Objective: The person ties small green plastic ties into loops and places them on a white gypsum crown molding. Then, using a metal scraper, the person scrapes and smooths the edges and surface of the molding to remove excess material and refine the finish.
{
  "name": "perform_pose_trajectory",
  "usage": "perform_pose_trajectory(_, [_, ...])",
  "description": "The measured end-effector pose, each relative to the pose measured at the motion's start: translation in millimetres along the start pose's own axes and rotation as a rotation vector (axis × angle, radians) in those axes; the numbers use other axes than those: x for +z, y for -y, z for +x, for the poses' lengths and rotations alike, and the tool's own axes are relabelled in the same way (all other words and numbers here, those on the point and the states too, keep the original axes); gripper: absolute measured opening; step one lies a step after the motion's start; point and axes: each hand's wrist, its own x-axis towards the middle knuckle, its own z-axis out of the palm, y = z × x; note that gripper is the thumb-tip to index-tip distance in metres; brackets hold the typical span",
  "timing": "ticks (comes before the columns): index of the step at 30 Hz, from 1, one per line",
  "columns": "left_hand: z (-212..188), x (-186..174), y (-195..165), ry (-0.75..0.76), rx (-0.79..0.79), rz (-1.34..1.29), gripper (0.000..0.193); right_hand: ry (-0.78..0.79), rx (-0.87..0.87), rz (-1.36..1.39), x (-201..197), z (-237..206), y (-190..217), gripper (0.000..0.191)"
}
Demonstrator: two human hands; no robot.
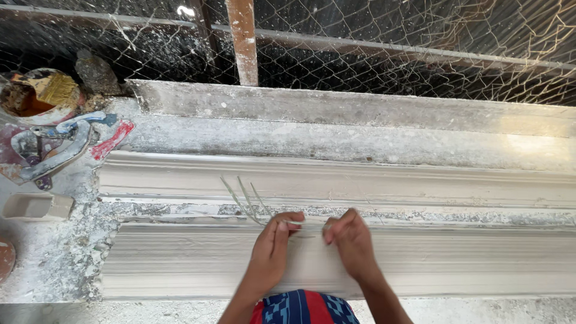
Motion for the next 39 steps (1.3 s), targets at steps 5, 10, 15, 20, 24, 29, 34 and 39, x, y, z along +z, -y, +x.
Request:
perform_pose_trajectory(5, [-14,-7,-30,0.509,0.151,-0.047,0.020,0.094,0.110,0.390,-17,9,-10,0.018])
perform_pose_trajectory(10, [-8,-4,-27,0.401,0.152,0.260,0.011,0.019,0.081,0.269,-2,5,-8,0.017])
perform_pose_trajectory(15, [0,4,4,0.054,-0.141,0.146,0.009,0.011,-0.072,0.126,16,0,-2,0.015])
perform_pose_trajectory(20, [11,4,46,-0.282,0.067,0.193,0.013,0.205,0.039,-0.117,33,-25,-9,0.013])
perform_pose_trajectory(24, [14,7,59,-0.367,-0.191,0.093,0.016,0.231,0.161,-0.156,19,-25,-10,0.012])
perform_pose_trajectory(29, [7,-11,43,0.017,-0.374,-0.183,0.028,0.048,0.167,-0.175,-9,-9,-7,0.014])
perform_pose_trajectory(34, [-10,-30,21,0.385,-0.399,-0.487,0.042,0.005,0.242,0.218,-8,0,-13,0.020])
perform_pose_trajectory(39, [-7,-10,13,0.387,-0.088,-0.145,0.015,-0.011,0.106,0.265,8,2,-12,0.020])
